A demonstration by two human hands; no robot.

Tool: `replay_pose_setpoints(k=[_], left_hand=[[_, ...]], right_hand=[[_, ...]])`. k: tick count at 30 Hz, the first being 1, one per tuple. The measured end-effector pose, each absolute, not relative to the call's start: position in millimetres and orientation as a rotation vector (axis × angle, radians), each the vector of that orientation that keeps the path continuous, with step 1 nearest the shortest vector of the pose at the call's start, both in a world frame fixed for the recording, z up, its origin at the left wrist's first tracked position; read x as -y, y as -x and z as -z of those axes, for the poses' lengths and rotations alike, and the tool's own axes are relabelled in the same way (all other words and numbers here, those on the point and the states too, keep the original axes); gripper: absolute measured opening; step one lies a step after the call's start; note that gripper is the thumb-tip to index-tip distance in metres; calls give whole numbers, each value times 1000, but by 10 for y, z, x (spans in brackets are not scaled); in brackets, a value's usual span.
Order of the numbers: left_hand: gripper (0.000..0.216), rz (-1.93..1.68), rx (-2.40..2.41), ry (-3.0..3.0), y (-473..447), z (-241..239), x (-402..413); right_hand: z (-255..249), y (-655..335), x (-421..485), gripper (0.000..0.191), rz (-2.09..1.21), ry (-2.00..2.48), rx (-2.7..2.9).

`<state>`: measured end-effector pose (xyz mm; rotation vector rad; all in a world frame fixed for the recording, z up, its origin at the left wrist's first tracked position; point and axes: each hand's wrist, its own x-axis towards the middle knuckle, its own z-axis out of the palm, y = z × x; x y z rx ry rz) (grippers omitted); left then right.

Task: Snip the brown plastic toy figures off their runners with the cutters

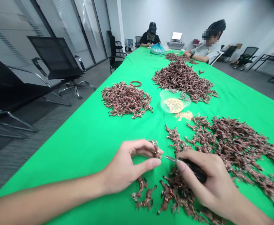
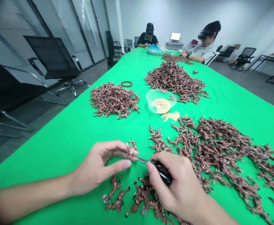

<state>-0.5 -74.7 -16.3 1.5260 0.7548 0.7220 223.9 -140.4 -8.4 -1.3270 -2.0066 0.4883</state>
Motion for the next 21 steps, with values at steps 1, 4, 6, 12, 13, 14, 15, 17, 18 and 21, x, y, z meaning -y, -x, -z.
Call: replay_pose_setpoints(k=[1,4,6,12,13,14,15,17,18,21], left_hand=[[20,-706,-752,-1497,0,162,743],[21,-701,-781,-1473,-9,167,736],[23,-716,-812,-1469,-7,176,734],[24,-719,-843,-1521,-2,180,730],[24,-715,-849,-1518,-3,176,731],[25,-704,-860,-1499,-3,171,734],[27,-685,-874,-1466,-4,166,738],[32,-629,-897,-1380,-6,159,748],[35,-605,-899,-1337,-7,157,753],[38,-591,-881,-1242,-10,152,764]], right_hand=[[94,-2244,1402,7,-430,1308,2009],[122,-2258,1402,9,-187,1230,2040],[133,-2264,1402,14,-34,1175,2084],[141,-2266,1412,19,200,1115,2171],[144,-2263,1416,19,221,1114,2172],[150,-2258,1419,19,235,1117,2171],[158,-2252,1422,19,241,1119,2166],[181,-2237,1424,20,226,1122,2149],[195,-2229,1423,21,211,1124,2139],[232,-2211,1417,21,189,1141,2120]])
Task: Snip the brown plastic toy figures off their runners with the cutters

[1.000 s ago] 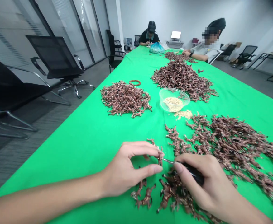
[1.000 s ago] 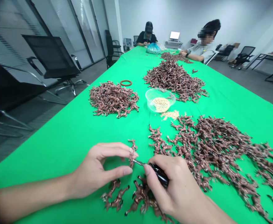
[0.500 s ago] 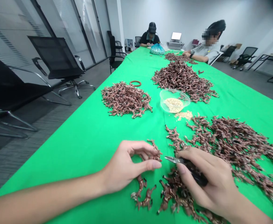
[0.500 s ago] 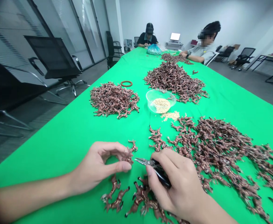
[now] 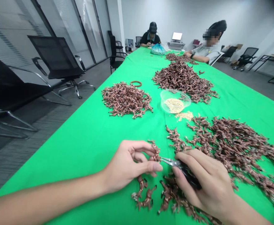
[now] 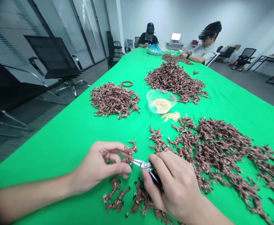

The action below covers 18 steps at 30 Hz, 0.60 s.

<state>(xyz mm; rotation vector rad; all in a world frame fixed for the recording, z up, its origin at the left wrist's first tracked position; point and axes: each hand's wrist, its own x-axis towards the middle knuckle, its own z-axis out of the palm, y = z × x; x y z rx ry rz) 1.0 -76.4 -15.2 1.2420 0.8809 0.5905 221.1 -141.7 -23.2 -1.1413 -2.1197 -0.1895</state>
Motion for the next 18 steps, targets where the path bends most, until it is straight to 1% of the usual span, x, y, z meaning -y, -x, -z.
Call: replay_pose_setpoints(k=[3,7,18], left_hand=[[40,-580,-865,-1206,-13,150,769],[35,-545,-810,-1242,-7,161,775],[29,-574,-790,-1416,4,176,763]], right_hand=[[241,-2214,1411,23,261,1165,2132],[203,-2238,1401,23,364,1167,2172],[148,-2244,1392,19,380,1097,2240]])
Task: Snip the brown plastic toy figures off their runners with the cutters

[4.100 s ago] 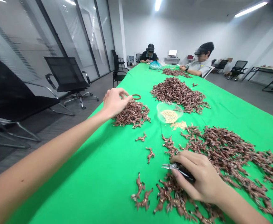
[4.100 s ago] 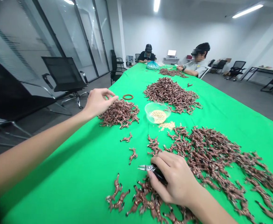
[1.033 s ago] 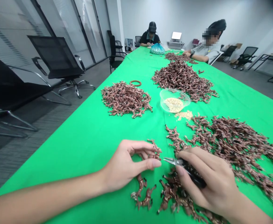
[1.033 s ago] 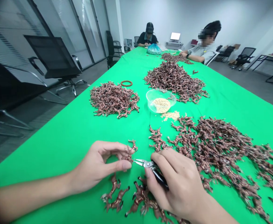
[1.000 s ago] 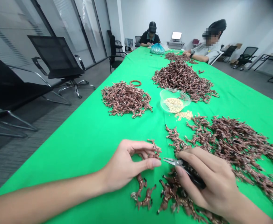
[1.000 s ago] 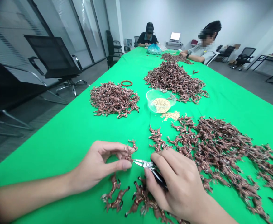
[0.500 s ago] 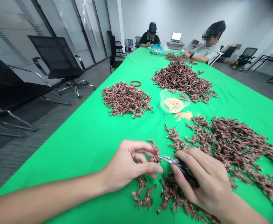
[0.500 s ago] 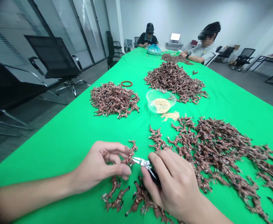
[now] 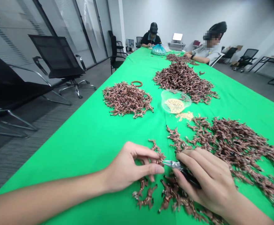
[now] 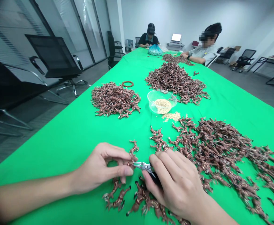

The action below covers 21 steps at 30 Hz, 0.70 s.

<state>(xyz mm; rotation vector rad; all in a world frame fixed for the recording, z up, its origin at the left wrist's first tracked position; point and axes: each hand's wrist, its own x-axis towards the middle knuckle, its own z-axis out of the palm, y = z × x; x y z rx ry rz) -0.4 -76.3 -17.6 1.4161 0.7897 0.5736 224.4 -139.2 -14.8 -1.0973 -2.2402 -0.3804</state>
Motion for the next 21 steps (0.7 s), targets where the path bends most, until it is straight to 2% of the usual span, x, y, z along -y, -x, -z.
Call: replay_pose_setpoints(k=[9,21], left_hand=[[25,-515,-741,-1459,0,125,759],[35,-411,-684,-1389,52,126,728]], right_hand=[[138,-2259,1404,18,391,1083,2269],[185,-2230,1451,21,474,1113,2240]])
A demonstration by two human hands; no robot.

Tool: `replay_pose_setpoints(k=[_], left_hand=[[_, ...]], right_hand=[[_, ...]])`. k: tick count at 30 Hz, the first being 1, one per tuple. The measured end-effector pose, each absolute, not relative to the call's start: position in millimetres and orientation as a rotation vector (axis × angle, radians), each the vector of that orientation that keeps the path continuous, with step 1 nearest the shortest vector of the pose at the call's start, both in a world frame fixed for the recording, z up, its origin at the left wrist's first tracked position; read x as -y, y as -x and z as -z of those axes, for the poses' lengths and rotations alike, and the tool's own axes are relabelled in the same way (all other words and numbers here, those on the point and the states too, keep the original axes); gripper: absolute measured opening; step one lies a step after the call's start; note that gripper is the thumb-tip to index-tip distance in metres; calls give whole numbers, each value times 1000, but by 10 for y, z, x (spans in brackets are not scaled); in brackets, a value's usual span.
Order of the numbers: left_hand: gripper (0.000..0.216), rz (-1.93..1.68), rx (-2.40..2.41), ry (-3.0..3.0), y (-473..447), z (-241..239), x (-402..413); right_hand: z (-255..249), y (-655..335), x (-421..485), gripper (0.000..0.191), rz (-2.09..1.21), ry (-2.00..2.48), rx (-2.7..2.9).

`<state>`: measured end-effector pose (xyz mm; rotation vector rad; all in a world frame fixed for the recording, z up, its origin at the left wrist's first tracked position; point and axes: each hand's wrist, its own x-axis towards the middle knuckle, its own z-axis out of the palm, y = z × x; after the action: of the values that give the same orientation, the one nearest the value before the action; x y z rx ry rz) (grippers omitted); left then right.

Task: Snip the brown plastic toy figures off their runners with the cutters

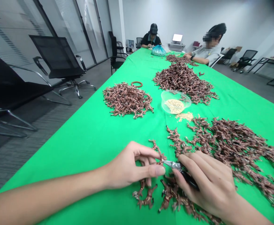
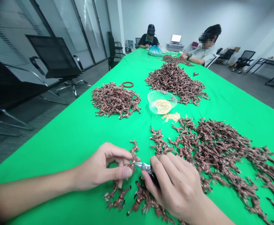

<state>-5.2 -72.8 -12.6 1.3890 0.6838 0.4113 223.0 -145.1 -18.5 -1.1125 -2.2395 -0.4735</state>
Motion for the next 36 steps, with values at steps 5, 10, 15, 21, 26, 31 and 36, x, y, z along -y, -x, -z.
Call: replay_pose_setpoints(k=[5,10,15,21,26,31,36], left_hand=[[44,-364,-498,-1176,80,99,648],[52,-386,-455,-1185,83,95,623],[47,-418,-495,-1219,57,111,654],[54,-543,-659,-1237,15,149,748],[56,-577,-677,-1243,15,186,791],[45,-566,-662,-1280,24,186,790],[39,-620,-705,-1325,12,178,813]], right_hand=[[181,-2219,1476,22,526,1121,2197],[202,-2222,1482,22,521,1122,2181],[222,-2196,1485,22,528,1124,2156],[229,-2146,1472,21,546,1126,2132],[216,-2138,1495,22,568,1130,2154],[209,-2154,1509,20,563,1126,2153],[233,-2151,1509,23,585,1141,2143]])
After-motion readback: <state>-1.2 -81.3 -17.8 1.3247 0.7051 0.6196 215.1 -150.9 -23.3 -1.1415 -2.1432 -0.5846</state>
